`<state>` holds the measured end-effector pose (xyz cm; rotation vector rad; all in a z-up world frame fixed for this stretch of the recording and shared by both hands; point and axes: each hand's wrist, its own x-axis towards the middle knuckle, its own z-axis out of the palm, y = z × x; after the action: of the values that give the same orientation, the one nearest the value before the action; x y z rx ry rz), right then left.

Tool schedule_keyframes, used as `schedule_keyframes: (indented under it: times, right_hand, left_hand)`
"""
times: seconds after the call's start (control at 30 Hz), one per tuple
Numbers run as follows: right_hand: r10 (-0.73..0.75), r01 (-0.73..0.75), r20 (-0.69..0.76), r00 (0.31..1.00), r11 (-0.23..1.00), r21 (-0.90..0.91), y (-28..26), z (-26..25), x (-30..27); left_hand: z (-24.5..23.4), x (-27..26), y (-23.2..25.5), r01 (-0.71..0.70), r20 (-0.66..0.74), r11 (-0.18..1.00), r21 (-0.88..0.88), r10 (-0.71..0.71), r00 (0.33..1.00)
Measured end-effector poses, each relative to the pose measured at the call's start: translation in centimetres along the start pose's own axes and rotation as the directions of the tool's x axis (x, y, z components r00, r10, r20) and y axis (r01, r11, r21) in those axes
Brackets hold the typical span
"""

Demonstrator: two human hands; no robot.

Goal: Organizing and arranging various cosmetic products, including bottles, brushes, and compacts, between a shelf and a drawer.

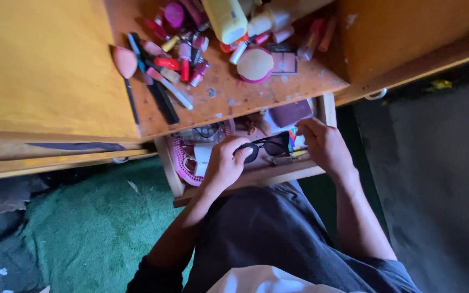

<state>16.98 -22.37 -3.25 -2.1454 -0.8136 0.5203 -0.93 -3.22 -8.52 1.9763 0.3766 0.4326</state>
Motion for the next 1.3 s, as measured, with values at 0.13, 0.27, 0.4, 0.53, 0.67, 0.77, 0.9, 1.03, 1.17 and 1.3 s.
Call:
schedule_keyframes:
  times: [0.13, 0.27, 0.4, 0.53, 0.67, 0.77, 0.9, 1.03, 1.17, 1.3]
  right_hand:
    - [-0.059, 0.141, 0.198, 0.978, 0.891, -0.431, 1.2, -0.4, -1.3]
    - [-0.149, 0.472, 0.452, 0.879, 0.394, -0.788, 0.9, -0.1, -1.6]
    - [-0.059, 0.400, 0.419, 0.906, 0.445, -0.801, 4.1, 0.9, -2.2]
    - [-0.018, 0.239, 0.300, 0.954, 0.651, -0.721, 6.2, 1.7, -2.3]
    - [-0.078, 0.371, 0.408, 0.910, 0.595, -0.713, 7.2, 1.4, -1.8]
    - [-0.142, 0.459, 0.469, 0.872, 0.570, -0.681, 6.5, 1.2, -1.4]
    - [-0.122, 0.377, 0.440, 0.890, 0.739, -0.558, 8.1, 1.6, -1.6]
    - [-0.071, 0.299, 0.363, 0.929, 0.722, -0.623, 8.8, 1.8, -2.0]
    - [0.004, 0.180, 0.298, 0.954, 0.790, -0.586, 7.5, 1.6, -2.0]
    - [0.079, 0.070, 0.242, 0.967, 0.832, -0.551, 7.8, 2.6, -2.2]
  left_hand:
    - [2.2, -0.5, -1.5, -0.009, 0.082, 0.970, 0.241, -0.011, 0.997]
    - [4.4, 0.3, -2.7, -0.057, 0.147, 0.969, 0.242, 0.022, 0.989]
    - [6.2, 1.1, -3.1, -0.084, 0.176, 0.970, 0.228, 0.044, 0.983]
    - [8.0, 1.9, -4.6, -0.123, 0.237, 0.956, 0.268, 0.058, 0.970]
    - [9.1, 1.4, -5.9, -0.121, 0.284, 0.889, 0.441, -0.010, 0.959]
    - [9.6, 1.1, -7.1, -0.143, 0.326, 0.863, 0.484, -0.027, 0.945]
    - [10.5, 0.8, -8.8, -0.123, 0.357, 0.813, 0.569, -0.109, 0.928]
    - [9.9, 1.2, -8.3, -0.118, 0.379, 0.804, 0.583, -0.140, 0.915]
    - [9.6, 1.1, -7.5, -0.089, 0.356, 0.830, 0.551, -0.137, 0.925]
    - [10.5, 0.5, -9.5, -0.091, 0.323, 0.858, 0.506, -0.091, 0.942]
